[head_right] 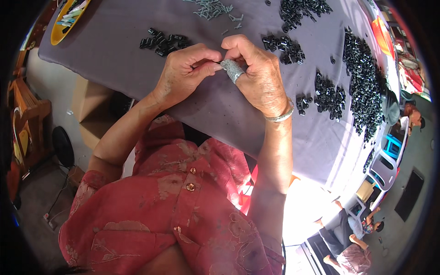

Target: The person assembles small plastic components by inserting metal pins into each plastic piece by hand.

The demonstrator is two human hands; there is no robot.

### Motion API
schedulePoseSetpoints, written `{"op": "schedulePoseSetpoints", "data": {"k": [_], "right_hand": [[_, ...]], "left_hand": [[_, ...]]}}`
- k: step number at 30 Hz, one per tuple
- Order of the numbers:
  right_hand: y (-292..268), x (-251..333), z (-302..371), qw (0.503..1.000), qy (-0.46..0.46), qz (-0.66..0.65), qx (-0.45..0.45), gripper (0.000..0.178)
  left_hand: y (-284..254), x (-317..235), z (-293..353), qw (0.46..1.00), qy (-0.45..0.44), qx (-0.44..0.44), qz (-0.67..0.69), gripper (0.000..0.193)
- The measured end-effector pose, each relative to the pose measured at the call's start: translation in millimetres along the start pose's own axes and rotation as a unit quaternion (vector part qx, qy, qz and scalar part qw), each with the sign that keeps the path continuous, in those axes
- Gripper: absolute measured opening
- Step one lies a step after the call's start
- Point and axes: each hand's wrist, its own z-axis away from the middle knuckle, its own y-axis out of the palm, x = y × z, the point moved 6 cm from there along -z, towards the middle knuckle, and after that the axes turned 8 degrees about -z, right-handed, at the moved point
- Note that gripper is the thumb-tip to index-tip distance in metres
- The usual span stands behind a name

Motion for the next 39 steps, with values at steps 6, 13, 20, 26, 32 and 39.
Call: {"op": "schedulePoseSetpoints", "data": {"k": [6, 13, 20, 26, 32, 39], "right_hand": [[-1, -9, 2, 0.990, 0.054, -0.130, -0.001, 0.035], [-12, -15, 3, 0.984, 0.089, -0.147, -0.040, 0.025], [2, -3, -3, 0.995, 0.020, -0.077, -0.052, 0.009], [7, 2, -4, 0.996, -0.002, -0.022, -0.087, 0.011], [12, -7, -3, 0.992, 0.023, -0.077, -0.093, 0.005], [10, -15, -2, 0.989, 0.040, -0.125, -0.069, 0.009]], "left_hand": [[0, 3, -1, 0.995, -0.046, -0.012, 0.085, 0.011], [-3, 2, -1, 0.991, -0.065, -0.020, 0.114, 0.011], [-1, 5, 0, 0.992, -0.053, -0.017, 0.111, 0.013], [-4, 7, 1, 0.991, -0.063, -0.021, 0.114, 0.015], [-4, 9, 1, 0.993, -0.056, -0.016, 0.106, 0.014], [0, 8, 0, 0.993, -0.058, -0.003, 0.107, 0.015]]}}
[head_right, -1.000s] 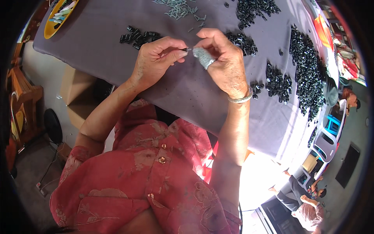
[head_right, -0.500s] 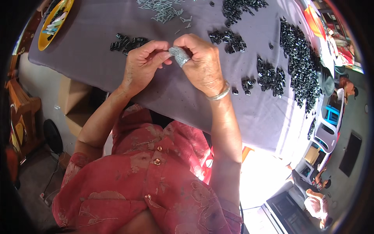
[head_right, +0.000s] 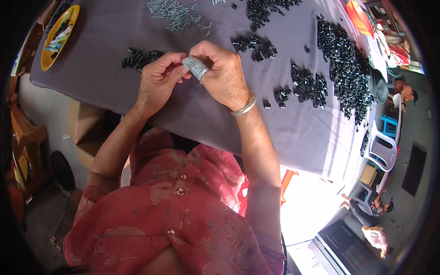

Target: The person assembles small plastic components by inserting metal pins into each plastic piece by hand.

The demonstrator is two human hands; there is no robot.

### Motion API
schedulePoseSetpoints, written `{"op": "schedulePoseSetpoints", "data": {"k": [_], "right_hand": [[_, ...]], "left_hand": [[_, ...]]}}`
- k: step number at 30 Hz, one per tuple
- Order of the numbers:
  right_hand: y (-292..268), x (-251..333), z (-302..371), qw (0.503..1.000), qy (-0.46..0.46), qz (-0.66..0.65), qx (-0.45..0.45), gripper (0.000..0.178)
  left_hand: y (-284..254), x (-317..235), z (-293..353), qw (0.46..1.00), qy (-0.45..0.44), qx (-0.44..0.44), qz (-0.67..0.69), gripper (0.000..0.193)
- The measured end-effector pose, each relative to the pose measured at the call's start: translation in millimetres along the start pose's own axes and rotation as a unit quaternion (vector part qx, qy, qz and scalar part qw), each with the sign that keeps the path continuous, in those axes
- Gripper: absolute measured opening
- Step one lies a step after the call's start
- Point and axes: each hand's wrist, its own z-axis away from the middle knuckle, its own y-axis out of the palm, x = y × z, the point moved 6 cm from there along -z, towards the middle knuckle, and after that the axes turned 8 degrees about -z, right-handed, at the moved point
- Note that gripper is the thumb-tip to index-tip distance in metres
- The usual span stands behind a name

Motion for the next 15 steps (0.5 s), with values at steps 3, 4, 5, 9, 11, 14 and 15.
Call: {"op": "schedulePoseSetpoints", "data": {"k": [3, 4, 5, 9, 11, 14, 15], "right_hand": [[-9, 5, 0, 0.991, 0.073, -0.103, -0.032, 0.014], [-23, 5, 2, 0.987, 0.061, -0.115, -0.094, 0.015], [-38, 4, 2, 0.979, 0.030, -0.152, -0.133, 0.014], [-110, 3, 10, 0.960, -0.026, -0.055, -0.274, 0.008], [-139, 5, 19, 0.950, 0.014, -0.004, -0.313, 0.014], [-155, 3, 28, 0.950, 0.074, 0.052, -0.299, 0.019], [-153, -3, 29, 0.961, 0.095, 0.096, -0.242, 0.018]], "left_hand": [[-3, -1, 0, 1.000, 0.000, -0.007, -0.010, 0.015], [-1, -3, -2, 1.000, 0.001, -0.005, -0.019, 0.015], [-2, -3, -2, 1.000, 0.003, -0.006, -0.019, 0.015], [-5, 1, -1, 1.000, 0.001, -0.005, 0.001, 0.015], [-3, 1, -2, 1.000, -0.004, -0.006, 0.022, 0.015], [-3, 1, -2, 0.999, -0.015, -0.013, 0.050, 0.015], [-2, 1, -2, 0.998, -0.017, -0.011, 0.053, 0.015]]}}
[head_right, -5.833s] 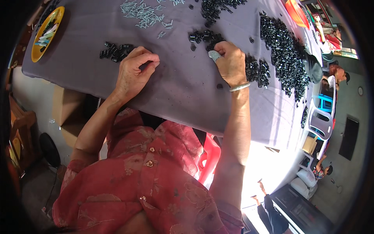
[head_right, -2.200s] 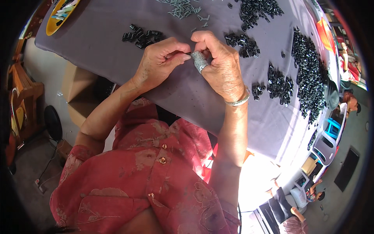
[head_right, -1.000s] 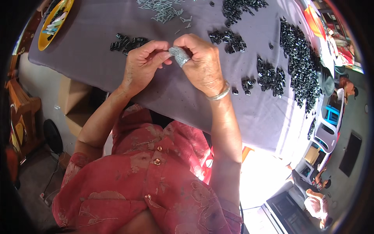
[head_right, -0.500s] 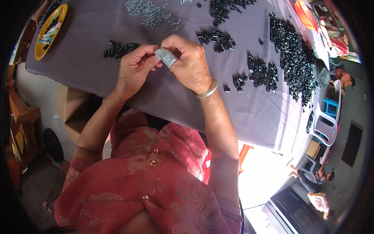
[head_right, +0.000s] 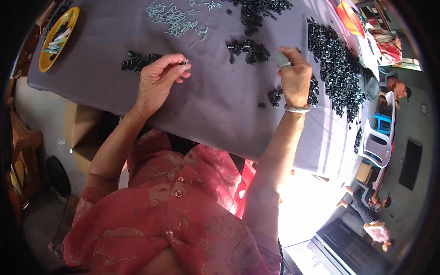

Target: The person assembles small plastic components by inserting metal pins into each plastic piece by hand.

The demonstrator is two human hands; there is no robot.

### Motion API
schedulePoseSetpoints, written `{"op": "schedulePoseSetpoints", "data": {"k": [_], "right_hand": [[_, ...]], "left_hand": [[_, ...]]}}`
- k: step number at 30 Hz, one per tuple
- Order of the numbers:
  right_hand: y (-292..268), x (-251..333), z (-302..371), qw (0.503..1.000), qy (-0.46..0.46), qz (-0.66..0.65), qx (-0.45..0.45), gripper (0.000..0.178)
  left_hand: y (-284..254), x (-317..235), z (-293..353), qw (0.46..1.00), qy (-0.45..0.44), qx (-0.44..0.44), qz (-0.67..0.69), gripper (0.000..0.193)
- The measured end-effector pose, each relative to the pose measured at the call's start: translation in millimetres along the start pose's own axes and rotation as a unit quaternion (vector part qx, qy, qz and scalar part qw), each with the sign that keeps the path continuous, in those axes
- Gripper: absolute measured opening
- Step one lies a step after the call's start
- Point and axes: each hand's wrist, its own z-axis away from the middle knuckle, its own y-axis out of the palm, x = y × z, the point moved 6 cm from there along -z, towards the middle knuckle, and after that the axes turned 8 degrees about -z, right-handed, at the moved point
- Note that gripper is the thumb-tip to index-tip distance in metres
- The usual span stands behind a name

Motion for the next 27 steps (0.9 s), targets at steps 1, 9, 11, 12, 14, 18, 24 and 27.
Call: {"op": "schedulePoseSetpoints", "data": {"k": [1, 9, 11, 12, 14, 18, 24, 27], "right_hand": [[7, -1, 2, 0.997, 0.003, 0.051, 0.055, 0.017], [45, 0, 16, 0.964, -0.052, 0.258, 0.043, 0.017], [46, 2, 17, 0.969, -0.051, 0.238, 0.052, 0.017], [46, 3, 18, 0.973, -0.049, 0.219, 0.058, 0.016], [48, -5, 19, 0.993, -0.029, 0.073, 0.084, 0.017], [67, 6, 26, 0.939, 0.019, -0.308, 0.151, 0.022], [83, 1, 30, 0.896, 0.059, -0.396, 0.195, 0.022], [84, 1, 30, 0.885, 0.049, -0.412, 0.212, 0.020]], "left_hand": [[0, 0, 0, 1.000, -0.002, 0.002, 0.002, 0.015], [2, 4, 0, 1.000, -0.021, 0.007, 0.001, 0.018], [1, 4, 1, 1.000, -0.026, 0.006, 0.002, 0.019], [1, 3, 2, 1.000, -0.027, 0.007, -0.002, 0.019], [1, 3, 1, 1.000, -0.025, 0.009, -0.003, 0.018], [2, 3, 1, 1.000, -0.021, 0.013, -0.010, 0.014], [4, 0, 1, 1.000, -0.003, 0.014, -0.019, 0.011], [4, 1, 1, 1.000, -0.004, 0.013, -0.019, 0.012]]}}
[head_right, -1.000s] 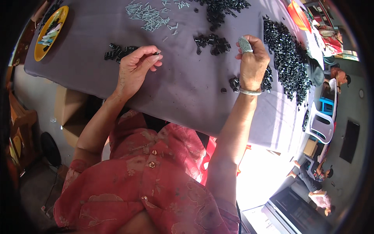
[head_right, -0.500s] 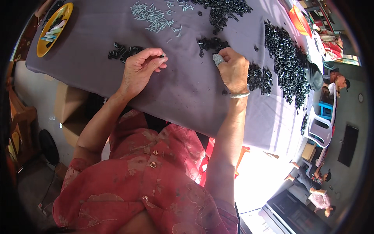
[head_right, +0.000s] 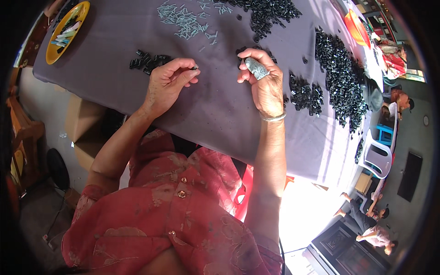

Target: The person assembles small plastic components by inserting metal pins into each plastic piece by hand.

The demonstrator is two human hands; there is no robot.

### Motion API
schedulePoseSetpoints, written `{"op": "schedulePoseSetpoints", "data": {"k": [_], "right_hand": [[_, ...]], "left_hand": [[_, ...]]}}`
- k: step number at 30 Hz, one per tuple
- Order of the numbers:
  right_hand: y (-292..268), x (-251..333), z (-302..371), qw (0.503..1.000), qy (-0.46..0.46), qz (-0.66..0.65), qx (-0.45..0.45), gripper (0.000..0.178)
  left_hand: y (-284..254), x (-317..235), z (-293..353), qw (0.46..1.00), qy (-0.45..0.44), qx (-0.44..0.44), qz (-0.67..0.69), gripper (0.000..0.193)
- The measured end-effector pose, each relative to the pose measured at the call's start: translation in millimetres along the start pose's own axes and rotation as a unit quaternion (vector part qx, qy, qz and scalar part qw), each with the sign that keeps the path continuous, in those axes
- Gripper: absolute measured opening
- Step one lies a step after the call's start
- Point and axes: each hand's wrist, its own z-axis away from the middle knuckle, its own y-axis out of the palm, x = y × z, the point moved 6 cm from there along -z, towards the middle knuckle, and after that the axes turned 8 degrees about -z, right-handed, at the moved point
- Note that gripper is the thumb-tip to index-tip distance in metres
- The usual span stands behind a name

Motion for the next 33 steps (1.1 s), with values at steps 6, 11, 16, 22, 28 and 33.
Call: {"op": "schedulePoseSetpoints", "data": {"k": [6, 11, 16, 22, 28, 33], "right_hand": [[2, -2, -1, 0.999, -0.008, 0.041, -0.023, 0.018], [4, -3, -1, 0.996, 0.004, 0.086, -0.022, 0.021], [10, -6, -3, 0.998, 0.017, 0.061, -0.016, 0.022], [26, -14, -4, 0.997, 0.028, 0.076, 0.006, 0.021], [29, -28, -2, 0.998, 0.046, 0.047, 0.016, 0.019], [32, -32, -2, 0.998, 0.055, 0.012, 0.021, 0.020]], "left_hand": [[-1, -1, 1, 1.000, -0.009, -0.012, 0.004, 0.015], [-1, -2, 0, 1.000, -0.003, -0.009, 0.017, 0.014], [-2, -2, 0, 0.999, 0.030, 0.010, -0.012, 0.014], [0, -5, -1, 0.999, 0.047, -0.015, 0.005, 0.012], [2, 0, -1, 0.999, 0.036, 0.016, -0.021, 0.015], [0, -4, 0, 0.997, 0.054, 0.008, -0.048, 0.015]]}}
